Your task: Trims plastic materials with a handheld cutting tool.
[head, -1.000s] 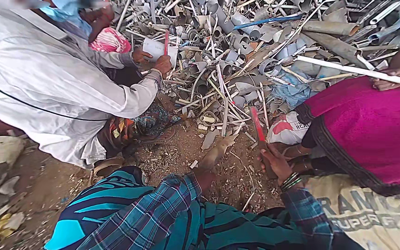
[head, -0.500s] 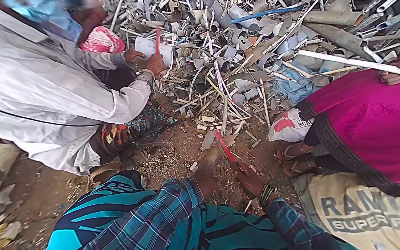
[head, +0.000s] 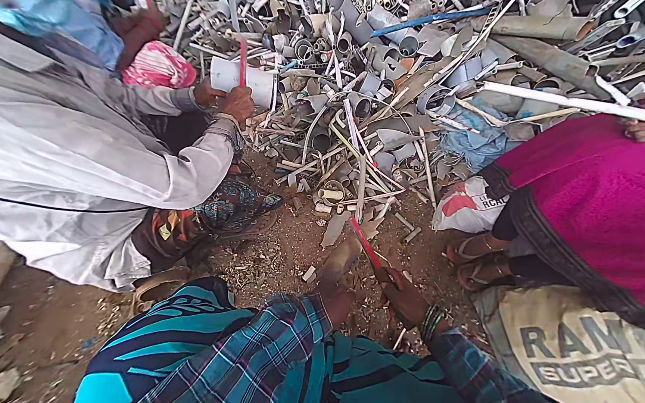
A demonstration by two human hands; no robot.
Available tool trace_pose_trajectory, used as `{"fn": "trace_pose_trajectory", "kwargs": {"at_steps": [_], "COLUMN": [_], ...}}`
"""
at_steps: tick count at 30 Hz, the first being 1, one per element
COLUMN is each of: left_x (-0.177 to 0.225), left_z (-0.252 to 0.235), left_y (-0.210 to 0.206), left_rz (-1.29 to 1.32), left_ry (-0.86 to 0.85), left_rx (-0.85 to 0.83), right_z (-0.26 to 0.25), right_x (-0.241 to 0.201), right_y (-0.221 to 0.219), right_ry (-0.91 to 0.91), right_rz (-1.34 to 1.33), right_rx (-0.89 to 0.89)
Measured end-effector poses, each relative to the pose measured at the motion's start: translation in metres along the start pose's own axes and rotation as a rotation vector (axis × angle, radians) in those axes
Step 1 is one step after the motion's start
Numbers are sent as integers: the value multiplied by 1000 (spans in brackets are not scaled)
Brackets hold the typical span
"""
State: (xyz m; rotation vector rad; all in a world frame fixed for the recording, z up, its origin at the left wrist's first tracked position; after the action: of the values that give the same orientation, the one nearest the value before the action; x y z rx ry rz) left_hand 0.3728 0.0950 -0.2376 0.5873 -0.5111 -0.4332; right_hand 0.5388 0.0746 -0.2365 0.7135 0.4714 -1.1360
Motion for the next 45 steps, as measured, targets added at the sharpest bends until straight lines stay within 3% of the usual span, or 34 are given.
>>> {"fn": "trace_pose_trajectory", "kwargs": {"at_steps": [45], "left_x": [18], "left_z": [7], "left_y": [9], "left_rz": [-95], "left_ry": [-7], "left_rx": [-55], "right_z": [10], "right_x": [5], "right_y": [12], "right_ry": [6], "right_rz": [-15], "right_rx": [28]}}
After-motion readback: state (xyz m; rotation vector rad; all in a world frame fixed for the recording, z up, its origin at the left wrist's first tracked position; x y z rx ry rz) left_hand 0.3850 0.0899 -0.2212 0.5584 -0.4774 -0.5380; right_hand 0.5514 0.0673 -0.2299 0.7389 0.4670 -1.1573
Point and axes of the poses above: each hand's wrist, its own z-axis away from the middle knuckle, its own y-axis out of the back of the hand, x = y × z, the point moved 4 cm from there along -z, towards the middle knuckle, and after that the axes turned 6 degrees about -z, right-handed, at the moved point
